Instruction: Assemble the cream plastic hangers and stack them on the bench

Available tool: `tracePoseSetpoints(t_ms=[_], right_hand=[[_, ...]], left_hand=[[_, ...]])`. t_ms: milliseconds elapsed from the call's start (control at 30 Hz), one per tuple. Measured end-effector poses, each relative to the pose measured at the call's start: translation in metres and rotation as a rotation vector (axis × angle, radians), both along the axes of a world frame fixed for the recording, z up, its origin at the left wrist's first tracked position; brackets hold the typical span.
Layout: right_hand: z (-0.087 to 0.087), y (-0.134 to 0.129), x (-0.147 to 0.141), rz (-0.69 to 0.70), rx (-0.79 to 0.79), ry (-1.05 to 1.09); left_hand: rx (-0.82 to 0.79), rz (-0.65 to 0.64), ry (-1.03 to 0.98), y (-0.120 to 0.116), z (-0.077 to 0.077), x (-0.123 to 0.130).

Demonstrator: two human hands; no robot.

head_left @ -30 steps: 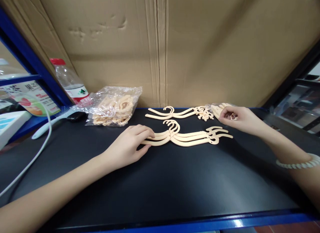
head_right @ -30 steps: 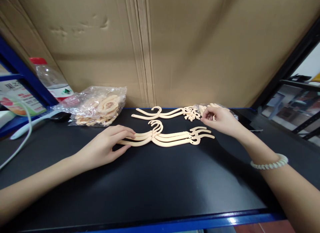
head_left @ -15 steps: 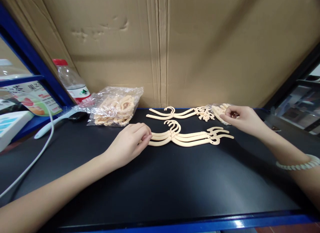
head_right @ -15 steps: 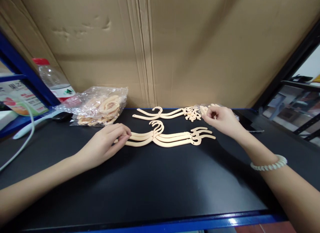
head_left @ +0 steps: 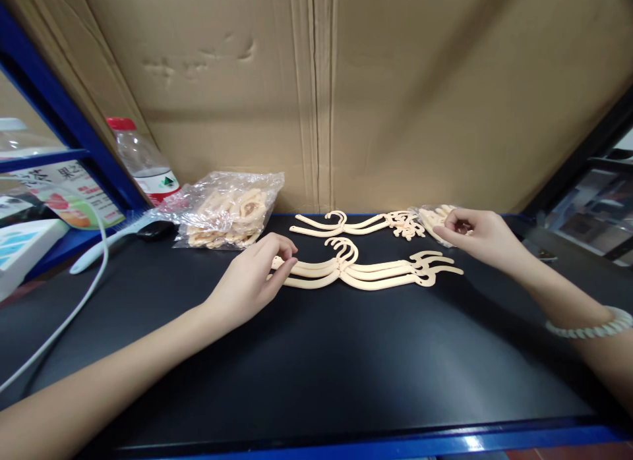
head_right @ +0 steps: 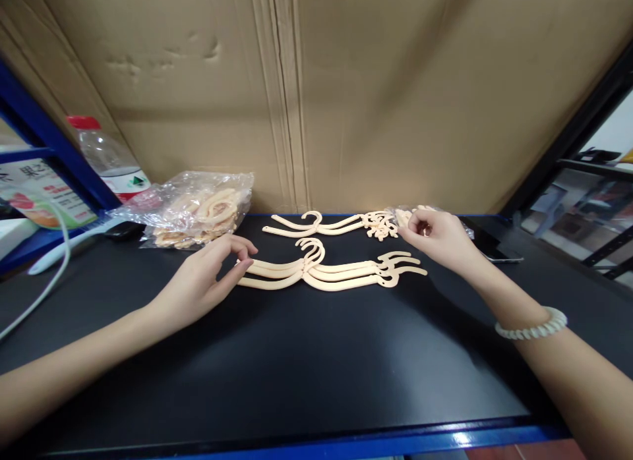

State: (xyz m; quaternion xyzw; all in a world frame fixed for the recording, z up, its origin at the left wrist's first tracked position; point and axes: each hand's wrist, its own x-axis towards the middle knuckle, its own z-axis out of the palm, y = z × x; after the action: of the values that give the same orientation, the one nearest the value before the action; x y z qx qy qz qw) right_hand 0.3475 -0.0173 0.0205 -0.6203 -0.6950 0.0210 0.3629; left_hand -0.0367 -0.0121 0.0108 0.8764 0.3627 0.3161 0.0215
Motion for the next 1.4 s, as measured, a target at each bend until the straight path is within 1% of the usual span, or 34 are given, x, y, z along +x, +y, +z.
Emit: tracePoseSetpoints(t_ms=[200,400,500,667,1033,1233,1400], right_hand=[[0.0021,-0.0025,-0.0028,-0.013,0.023,-0.015],[0.0034,-0.0029,-0.005,-0.022,0.033,-0.026],[0.0009,-0.0016,-0.0039,-0.01,0.021,-0.023],[-0.0021,-0.0001,-0.0025,0.005,0.037,-0.034],[-0.0028,-0.0004,-0.0029,-0.015,0.042,-0.016],[-0.0008,-0.0015,-0.005,-0.022,0.049,-0.017],[-0.0006,-0.0021,-0.0059,-0.023,0.048,-0.024]], left_hand=[[-0.012,-0.014,0.038,-0.0014,0.0005,0.0],[-0.031,-0.019,-0.001,-0.002,0.0031,0.0015],[-0.052,0.001,-0.025,-0.0007,0.0034,0.0013],[-0.11,0.073,-0.041,-0.0004,0.0024,-0.0019],[-0.236,0.088,-0.053,-0.0041,0.0055,-0.0047],[-0.233,0.087,-0.041,-0.0014,0.005,-0.0056],[-0.219,0.06,-0.068,-0.0014,0.0049,-0.0059]])
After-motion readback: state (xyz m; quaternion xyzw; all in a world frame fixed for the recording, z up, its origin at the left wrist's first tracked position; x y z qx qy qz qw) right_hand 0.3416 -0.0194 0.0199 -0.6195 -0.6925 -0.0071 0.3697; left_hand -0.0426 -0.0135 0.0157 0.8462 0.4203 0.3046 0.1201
